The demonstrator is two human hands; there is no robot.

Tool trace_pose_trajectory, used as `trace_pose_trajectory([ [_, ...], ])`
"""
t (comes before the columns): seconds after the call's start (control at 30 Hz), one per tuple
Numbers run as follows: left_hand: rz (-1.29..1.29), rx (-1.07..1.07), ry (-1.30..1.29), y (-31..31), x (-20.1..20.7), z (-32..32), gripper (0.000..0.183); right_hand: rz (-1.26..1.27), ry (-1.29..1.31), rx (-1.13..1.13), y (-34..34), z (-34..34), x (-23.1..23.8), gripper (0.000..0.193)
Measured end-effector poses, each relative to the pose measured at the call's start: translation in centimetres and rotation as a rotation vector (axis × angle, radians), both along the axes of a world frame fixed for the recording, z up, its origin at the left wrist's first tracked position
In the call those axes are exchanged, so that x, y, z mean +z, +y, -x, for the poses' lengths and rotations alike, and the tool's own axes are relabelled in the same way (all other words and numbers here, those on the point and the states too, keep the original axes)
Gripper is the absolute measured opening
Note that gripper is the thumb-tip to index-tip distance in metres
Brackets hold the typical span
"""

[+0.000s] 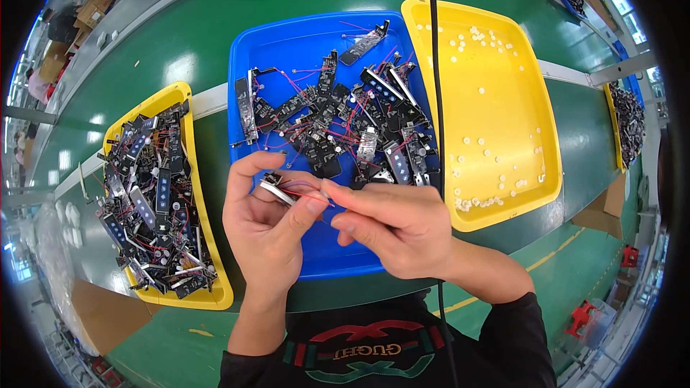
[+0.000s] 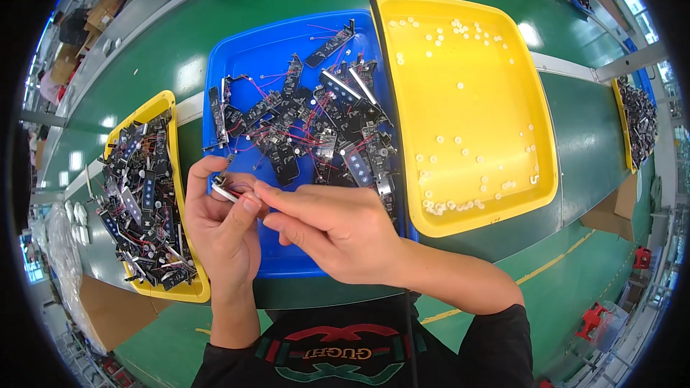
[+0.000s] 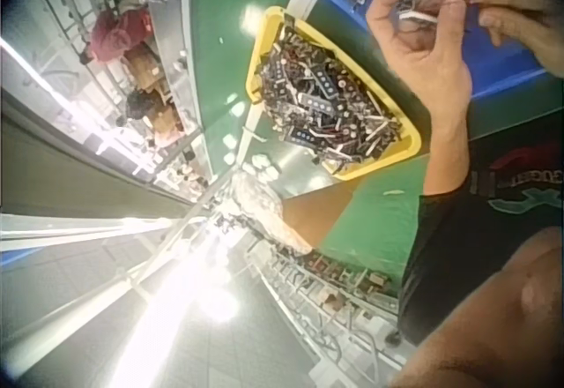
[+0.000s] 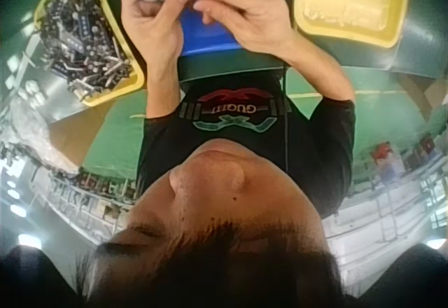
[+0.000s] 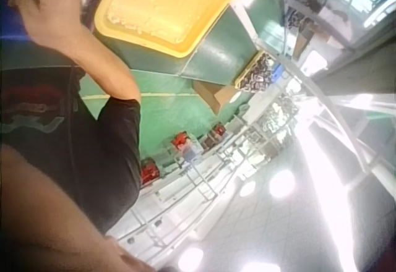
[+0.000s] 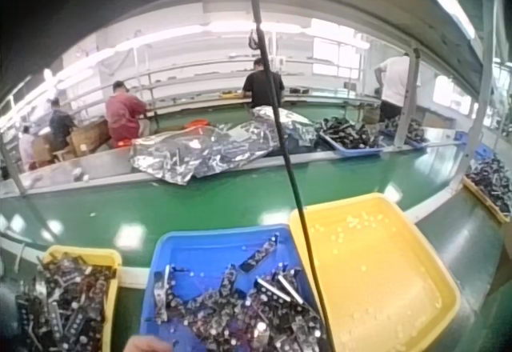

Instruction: The person sits at a workstation and repeatedly picks up small circuit boards from a blue tray. They attach small white cylindrical components to the boards by hand, then place the assembled units into a yellow tray. The process is repetitive and involves handling multiple electronic components.

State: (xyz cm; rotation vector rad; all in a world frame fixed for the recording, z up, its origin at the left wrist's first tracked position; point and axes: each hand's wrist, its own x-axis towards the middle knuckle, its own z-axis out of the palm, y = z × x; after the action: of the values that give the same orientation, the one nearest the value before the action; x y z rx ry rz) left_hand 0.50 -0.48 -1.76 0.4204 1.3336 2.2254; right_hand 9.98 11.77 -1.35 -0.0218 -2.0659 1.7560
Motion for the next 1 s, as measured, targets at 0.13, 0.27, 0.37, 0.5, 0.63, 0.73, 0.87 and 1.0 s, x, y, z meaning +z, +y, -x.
trace_pose_trajectory([
  [0.13, -0.005, 0.037, 0.02, 0.0, -0.1, 0.1, 0.044, -0.022, -0.011, 0.038, -0.2, -0.1, -0.3, 0.046],
  [0.27, 0.081, 0.068, 0.023, -0.5, 0.0, 0.4, 0.043, -0.076, -0.056, 0.058, -0.2, 0.3, 0.3, 0.048],
  [0.37, -0.034, -0.006, -0.004, -1.0, 0.6, 0.6, 0.045, -0.04, -0.124, 0.094, 0.7, -0.5, 1.1, 0.044],
  [0.5, -0.065, 0.127, 0.162, -3.5, 2.4, 1.1, 0.048, 0.702, -0.267, -0.051, 0.6, 0.3, 1.1, 0.034],
  [0.63, 0.382, 0.486, 0.434, -8.8, 5.1, 2.2, 0.039, 1.148, -0.199, 0.026, 1.9, 0.8, 0.8, 0.046],
  [0.73, 0.696, 0.642, 0.602, -13.4, 6.4, 2.6, 0.036, 1.247, -0.208, 0.009, 1.5, 1.0, 1.1, 0.056],
  [0.87, 0.993, 0.727, 0.695, -16.4, 4.8, 2.8, 0.036, 1.245, -0.253, -0.013, 1.5, 0.7, 0.7, 0.047],
  [1.0, 1.4, 0.659, 1.053, -15.9, 3.4, 2.8, 0.043, 1.151, -0.333, -0.043, 1.4, 1.0, 1.4, 0.037],
])
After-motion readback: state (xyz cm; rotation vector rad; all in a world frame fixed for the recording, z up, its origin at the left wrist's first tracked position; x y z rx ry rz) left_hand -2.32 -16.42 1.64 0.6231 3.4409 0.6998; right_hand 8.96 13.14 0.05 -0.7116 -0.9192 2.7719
